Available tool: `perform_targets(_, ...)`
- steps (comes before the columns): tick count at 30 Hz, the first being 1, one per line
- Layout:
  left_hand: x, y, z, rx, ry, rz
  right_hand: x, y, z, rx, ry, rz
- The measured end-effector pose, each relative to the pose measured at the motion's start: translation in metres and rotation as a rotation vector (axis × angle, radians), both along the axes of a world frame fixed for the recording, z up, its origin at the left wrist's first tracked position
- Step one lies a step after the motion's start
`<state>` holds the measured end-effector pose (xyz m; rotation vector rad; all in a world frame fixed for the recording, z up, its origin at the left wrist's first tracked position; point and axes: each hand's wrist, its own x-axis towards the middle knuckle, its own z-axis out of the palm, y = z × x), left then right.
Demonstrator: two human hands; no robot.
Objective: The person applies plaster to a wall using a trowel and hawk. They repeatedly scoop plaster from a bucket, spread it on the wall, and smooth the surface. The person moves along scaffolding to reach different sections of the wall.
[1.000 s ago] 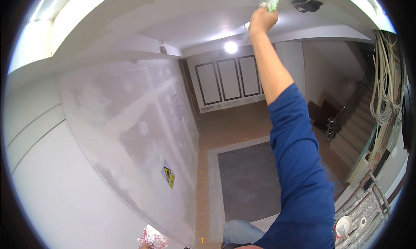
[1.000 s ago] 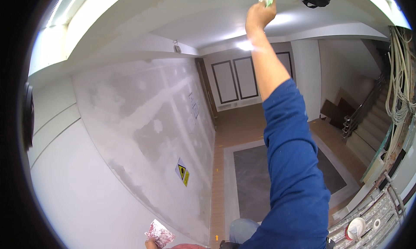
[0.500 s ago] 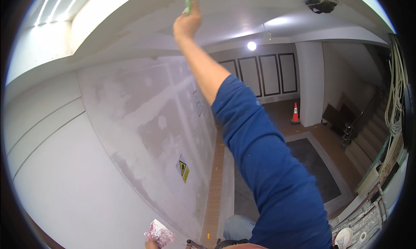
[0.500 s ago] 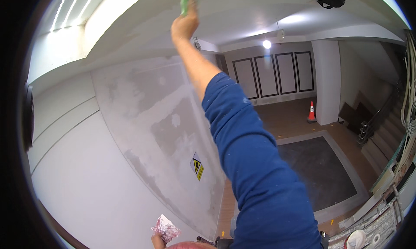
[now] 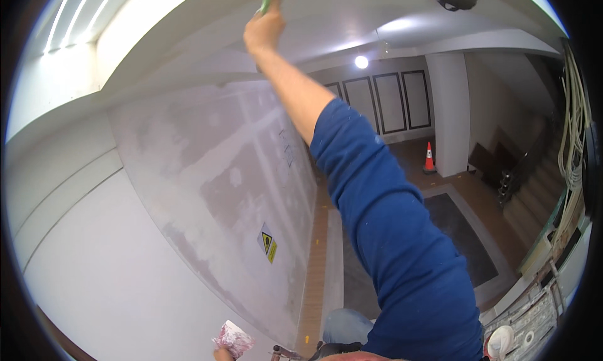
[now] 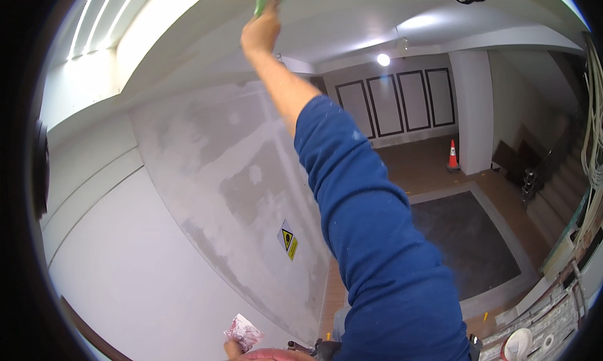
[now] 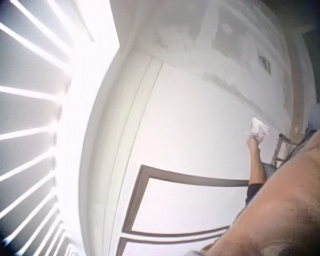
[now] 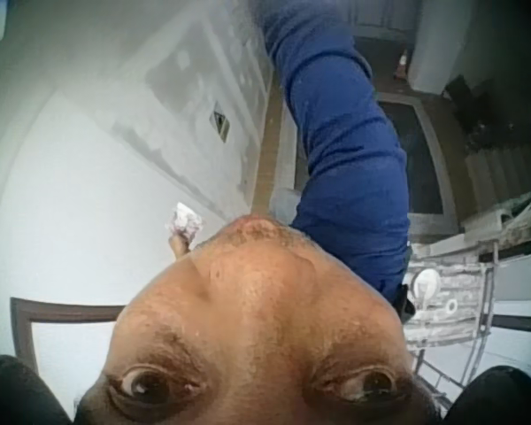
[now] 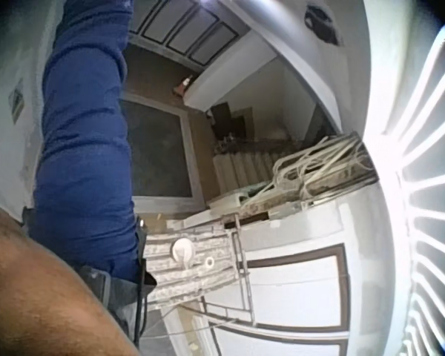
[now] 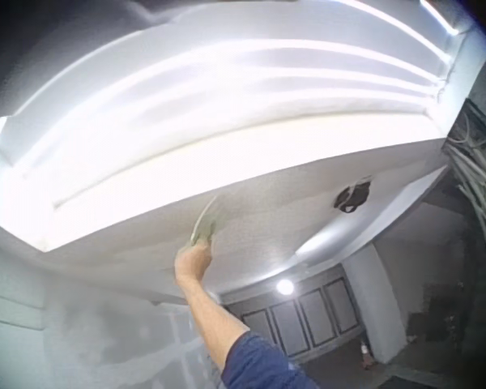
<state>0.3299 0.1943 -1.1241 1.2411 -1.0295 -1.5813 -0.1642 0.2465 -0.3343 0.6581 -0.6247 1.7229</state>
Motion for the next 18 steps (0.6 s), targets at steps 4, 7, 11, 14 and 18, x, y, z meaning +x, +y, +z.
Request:
perform_targets(4,0.001,0.011,0.007,0.001,-0.009,0.040,-0.043,0.053,-0.021,0.111,-0.130,0.146)
perform_targets(7,-0.003,0.006,0.010,-0.011,-0.002,0.033,-0.126,0.162,0.017,-0.129,-0.311,0.282)
perform_targets(11,-0.003,-0.009,-0.007,-0.010,0.039,0.004,-0.151,0.181,0.075,-0.392,-0.260,0.097)
perform_targets(14,-0.003,-0.006,0.004,-0.019,0.003,0.030,-0.109,0.091,0.056,-0.075,-0.344,0.028)
perform_targets(18,-0.008,-0.008,0.010,-0.035,-0.043,0.042,-0.015,0.004,-0.009,0.061,-0.029,0.217)
